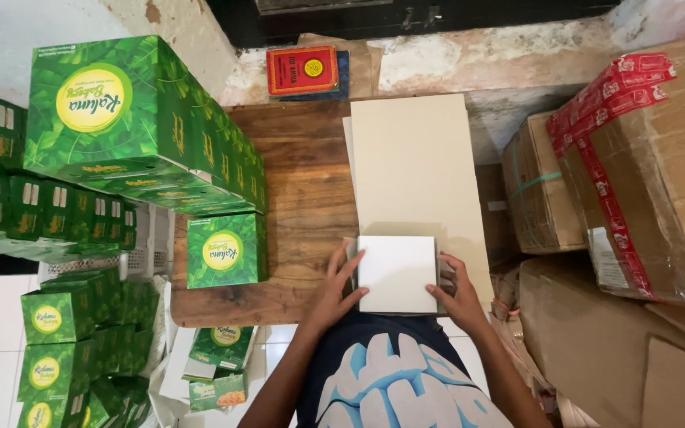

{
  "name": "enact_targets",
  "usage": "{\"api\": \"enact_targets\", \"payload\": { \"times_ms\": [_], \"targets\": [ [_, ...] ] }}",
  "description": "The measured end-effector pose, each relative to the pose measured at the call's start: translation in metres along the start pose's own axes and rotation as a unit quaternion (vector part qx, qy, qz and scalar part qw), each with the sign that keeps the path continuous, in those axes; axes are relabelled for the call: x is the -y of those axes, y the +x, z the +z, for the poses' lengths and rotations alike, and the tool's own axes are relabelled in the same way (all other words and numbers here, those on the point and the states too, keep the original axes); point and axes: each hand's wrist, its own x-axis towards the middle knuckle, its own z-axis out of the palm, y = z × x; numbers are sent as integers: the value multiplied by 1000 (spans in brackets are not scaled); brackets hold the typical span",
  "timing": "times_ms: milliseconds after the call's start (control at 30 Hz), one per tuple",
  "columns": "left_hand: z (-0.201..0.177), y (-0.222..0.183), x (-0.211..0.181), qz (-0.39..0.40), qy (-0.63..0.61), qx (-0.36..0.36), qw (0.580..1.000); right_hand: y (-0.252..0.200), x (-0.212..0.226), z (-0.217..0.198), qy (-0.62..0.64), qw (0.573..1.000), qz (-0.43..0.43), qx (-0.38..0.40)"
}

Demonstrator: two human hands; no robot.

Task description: The person folds flat cardboard blanks into boxes by hand, pressing the creases and shaping the sides, then places green product boxes into the assembled cardboard boxes on the table and stacks the finished boxes.

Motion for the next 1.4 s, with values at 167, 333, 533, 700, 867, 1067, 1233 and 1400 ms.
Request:
{"api": "enact_targets", "payload": {
  "times_ms": [167,333,533,700,867,1067,1233,1400],
  "targets": [
    [31,-6,50,7,-42,-71,997,-7,-16,11,-18,998,-19,-53],
    [34,-6,47,-8,-64,-55,996,-8,-41,4,39,998,-35,-38],
    [3,6,2,-135,-139,51,980,-22,32,-15,152,980,-28,122],
    [-23,14,-34,-31,-136,107,984,-24,96,-35,-25,987,84,135],
    [7,30,3,83,-162,72,981,-8,56,-40,124,991,-31,37],
    [31,35,31,0,-278,-28,960,16,8,-43,138,982,-132,-3],
    [54,52,66,-30,-289,-70,954,44,-18,-32,74,985,-155,-29],
    [73,66,69,-193,28,-167,967,63,-31,3,49,989,-46,-130]
  ]
}}
